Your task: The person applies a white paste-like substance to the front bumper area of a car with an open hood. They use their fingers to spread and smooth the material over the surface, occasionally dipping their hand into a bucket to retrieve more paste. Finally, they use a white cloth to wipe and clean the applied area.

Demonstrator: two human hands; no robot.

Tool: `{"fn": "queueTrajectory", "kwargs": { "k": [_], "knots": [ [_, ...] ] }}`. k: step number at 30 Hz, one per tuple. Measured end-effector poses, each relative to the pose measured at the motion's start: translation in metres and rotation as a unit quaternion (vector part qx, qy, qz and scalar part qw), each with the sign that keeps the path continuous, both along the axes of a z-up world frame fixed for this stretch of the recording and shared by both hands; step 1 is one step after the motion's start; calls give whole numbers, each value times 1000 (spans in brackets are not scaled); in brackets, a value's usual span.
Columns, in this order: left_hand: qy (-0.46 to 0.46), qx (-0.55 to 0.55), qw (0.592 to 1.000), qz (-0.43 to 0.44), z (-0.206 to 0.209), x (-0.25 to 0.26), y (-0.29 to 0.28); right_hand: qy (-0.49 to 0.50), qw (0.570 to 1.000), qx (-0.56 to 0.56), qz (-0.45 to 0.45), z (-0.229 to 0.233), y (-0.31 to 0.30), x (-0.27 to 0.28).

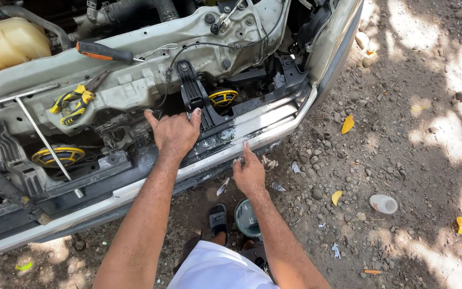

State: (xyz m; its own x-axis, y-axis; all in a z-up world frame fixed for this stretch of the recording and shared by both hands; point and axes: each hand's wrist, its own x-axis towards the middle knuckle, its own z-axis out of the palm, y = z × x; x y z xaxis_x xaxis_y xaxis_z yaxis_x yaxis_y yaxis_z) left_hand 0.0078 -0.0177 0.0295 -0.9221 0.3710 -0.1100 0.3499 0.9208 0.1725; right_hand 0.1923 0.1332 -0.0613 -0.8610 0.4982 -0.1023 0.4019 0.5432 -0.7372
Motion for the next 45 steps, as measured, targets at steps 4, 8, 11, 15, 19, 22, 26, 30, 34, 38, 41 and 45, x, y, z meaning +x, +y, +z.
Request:
{"fn": "queueTrajectory", "kwargs": {
  "k": [4,8,11,15,19,22,26,30,34,38,41,45],
  "knots": [
    [-7,-12,1000,-3,1,0,0,-26,999,17,5,-6,-4,-2],
    [-7,-9,1000,-3,3,0,1,13,999,31,14,-14,-9,-1],
    [-15,-17,1000,-1,4,1,0,3,999,37,25,-13,-13,-3],
    [-14,-18,1000,0,4,0,1,-44,999,21,21,-7,-16,-3],
    [-5,-13,1000,-2,3,1,1,-8,999,26,32,-4,-29,-1],
    [3,-16,1000,2,0,3,1,-121,989,-84,18,18,-46,2],
    [16,-8,1000,-1,0,-2,1,-117,980,-159,7,57,-49,-3],
    [9,-10,1000,5,6,2,1,43,988,-145,-8,-12,-17,1],
    [4,-11,1000,4,6,1,2,130,988,-60,56,2,-9,-8],
    [-5,-14,1000,0,6,2,1,-43,975,-217,29,10,-18,-5],
    [-9,-13,1000,1,7,0,2,8,966,-256,34,14,-11,3],
    [-29,-17,999,-3,7,0,-1,90,987,-115,72,22,32,9]
  ]
}}
